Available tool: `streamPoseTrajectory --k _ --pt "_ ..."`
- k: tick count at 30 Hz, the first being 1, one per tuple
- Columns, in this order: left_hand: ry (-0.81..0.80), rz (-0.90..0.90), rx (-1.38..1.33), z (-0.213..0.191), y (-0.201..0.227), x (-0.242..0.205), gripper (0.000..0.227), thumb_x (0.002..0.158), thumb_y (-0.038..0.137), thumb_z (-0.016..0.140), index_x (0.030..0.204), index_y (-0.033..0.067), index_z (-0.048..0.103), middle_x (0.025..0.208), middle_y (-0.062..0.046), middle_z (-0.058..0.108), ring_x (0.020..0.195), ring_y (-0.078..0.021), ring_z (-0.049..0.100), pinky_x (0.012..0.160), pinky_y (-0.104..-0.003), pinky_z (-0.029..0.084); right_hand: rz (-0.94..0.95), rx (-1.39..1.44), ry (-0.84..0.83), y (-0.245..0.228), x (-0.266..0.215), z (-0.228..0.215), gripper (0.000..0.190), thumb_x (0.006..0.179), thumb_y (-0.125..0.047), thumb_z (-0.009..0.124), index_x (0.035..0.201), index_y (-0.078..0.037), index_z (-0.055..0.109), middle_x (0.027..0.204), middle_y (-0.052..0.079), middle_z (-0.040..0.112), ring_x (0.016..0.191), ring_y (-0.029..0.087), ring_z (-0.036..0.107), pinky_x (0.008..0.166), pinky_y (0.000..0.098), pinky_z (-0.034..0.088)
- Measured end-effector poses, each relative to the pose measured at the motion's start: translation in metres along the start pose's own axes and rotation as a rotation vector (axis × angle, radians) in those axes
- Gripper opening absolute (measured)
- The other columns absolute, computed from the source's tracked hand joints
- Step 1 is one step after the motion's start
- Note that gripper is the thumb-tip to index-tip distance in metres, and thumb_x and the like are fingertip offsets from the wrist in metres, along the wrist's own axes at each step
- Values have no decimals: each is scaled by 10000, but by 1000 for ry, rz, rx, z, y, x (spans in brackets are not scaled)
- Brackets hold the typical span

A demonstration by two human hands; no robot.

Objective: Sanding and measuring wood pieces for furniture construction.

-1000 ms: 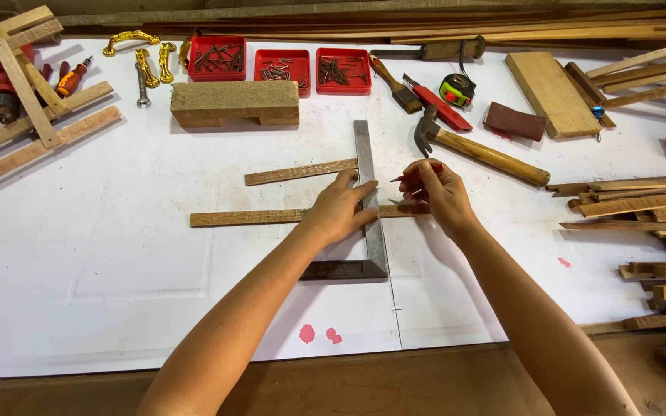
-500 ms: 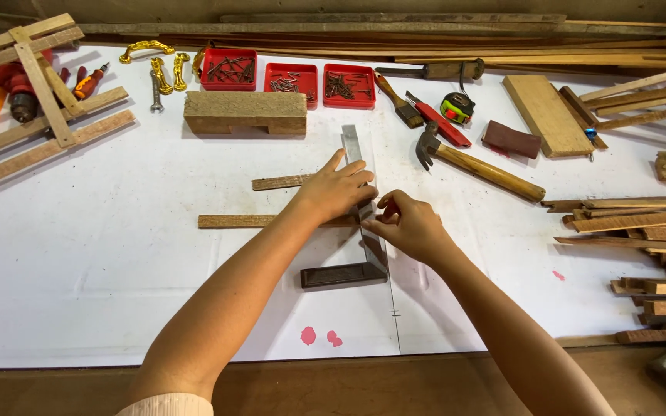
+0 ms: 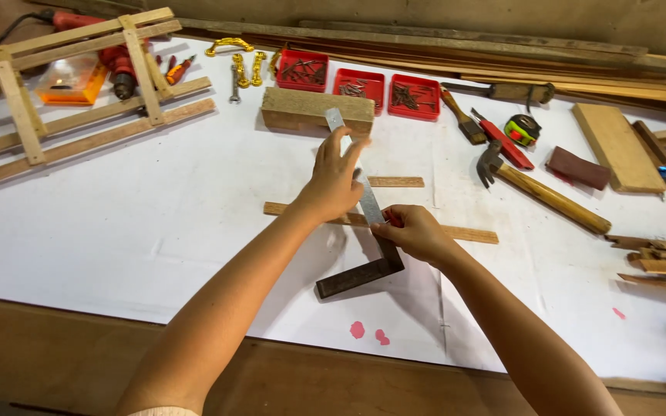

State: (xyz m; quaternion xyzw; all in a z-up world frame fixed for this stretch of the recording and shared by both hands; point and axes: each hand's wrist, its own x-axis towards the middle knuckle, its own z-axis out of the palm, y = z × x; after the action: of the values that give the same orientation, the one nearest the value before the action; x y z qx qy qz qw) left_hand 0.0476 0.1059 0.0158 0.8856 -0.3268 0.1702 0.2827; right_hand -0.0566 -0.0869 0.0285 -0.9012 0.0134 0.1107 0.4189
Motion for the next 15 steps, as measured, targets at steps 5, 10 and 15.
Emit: streamPoseTrajectory --k 5,10,15 --pt "66 -530 -438 -10 -29 -15 1061 868 272 755 1600 -64 64 1432 -312 299 1327 -465 434 1130 -482 406 40 228 -121 -63 13 56 271 941 -285 716 986 -17 708 672 8 608 555 100 483 488 287 391" --pt "46 -617 -352 -42 -65 -38 1079 784 268 810 1532 -86 118 1373 -308 367 1232 -417 530 1022 -385 494 1 381 -130 -114 36 108 218 937 -233 686 1007 -30 645 676 13 585 549 102 501 457 282 399" --pt "14 -491 -417 -89 -93 -51 801 873 167 695 1576 70 325 1027 -178 721 980 -309 716 887 -409 548 -123 271 -225 -146 54 117 253 943 -246 673 990 1 704 806 17 725 633 113 535 552 290 463"
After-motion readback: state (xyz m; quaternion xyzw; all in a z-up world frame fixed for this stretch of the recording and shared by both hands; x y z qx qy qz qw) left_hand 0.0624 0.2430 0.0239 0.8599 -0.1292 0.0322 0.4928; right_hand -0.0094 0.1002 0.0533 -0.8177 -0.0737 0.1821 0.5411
